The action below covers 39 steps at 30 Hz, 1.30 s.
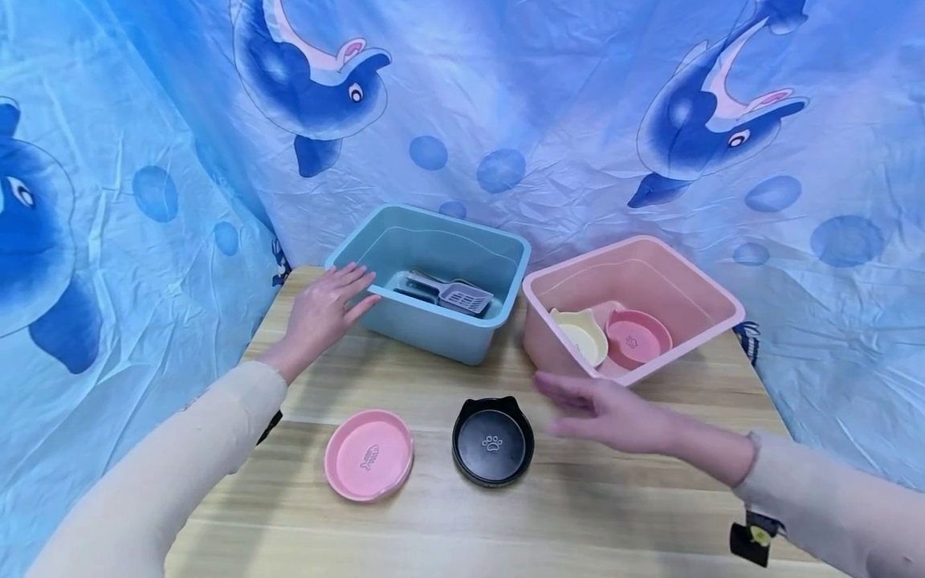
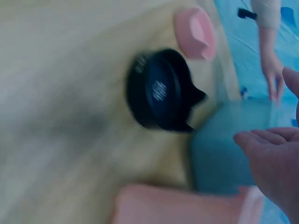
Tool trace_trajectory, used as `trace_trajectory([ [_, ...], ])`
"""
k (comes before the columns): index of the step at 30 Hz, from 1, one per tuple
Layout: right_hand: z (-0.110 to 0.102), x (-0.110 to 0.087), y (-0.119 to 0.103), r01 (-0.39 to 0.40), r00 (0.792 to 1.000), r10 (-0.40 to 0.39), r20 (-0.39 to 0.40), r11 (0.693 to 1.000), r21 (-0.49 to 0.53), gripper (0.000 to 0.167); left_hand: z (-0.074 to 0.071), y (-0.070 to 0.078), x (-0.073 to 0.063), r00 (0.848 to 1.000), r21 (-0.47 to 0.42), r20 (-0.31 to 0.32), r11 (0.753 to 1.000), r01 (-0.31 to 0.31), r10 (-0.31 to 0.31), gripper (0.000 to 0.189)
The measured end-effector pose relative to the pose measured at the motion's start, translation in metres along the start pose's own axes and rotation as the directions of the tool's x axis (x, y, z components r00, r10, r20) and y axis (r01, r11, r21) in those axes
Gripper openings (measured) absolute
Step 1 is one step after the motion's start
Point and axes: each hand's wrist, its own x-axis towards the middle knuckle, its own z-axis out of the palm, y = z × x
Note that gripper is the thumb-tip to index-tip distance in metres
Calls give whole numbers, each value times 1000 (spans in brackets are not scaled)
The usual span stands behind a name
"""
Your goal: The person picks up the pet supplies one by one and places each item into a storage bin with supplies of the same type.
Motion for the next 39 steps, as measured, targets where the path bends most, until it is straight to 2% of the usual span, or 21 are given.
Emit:
trace_trajectory([
  [7, 29, 6, 31, -63, 998, 65, -26, 995, 80, 75, 3, -1, 1, 998, -20, -47, 999, -29, 28, 51],
  [11, 37, 11, 49, -79, 995, 86, -45, 988, 131, 75, 5, -2, 1, 998, -30, -62, 999, -35, 34, 51],
  [17, 41, 19, 72, -106, 991, 117, -73, 985, 132, 74, 5, -2, 2, 997, -40, -71, 999, -28, 25, 51],
  [30, 53, 31, 101, -165, 981, 183, -68, 963, 214, 69, 7, -4, 0, 997, -34, -76, 999, -30, 28, 51],
  [39, 58, 40, 101, -178, 975, 200, -100, 964, 196, 59, 8, -5, 1, 998, -38, -66, 999, -21, 19, 51],
])
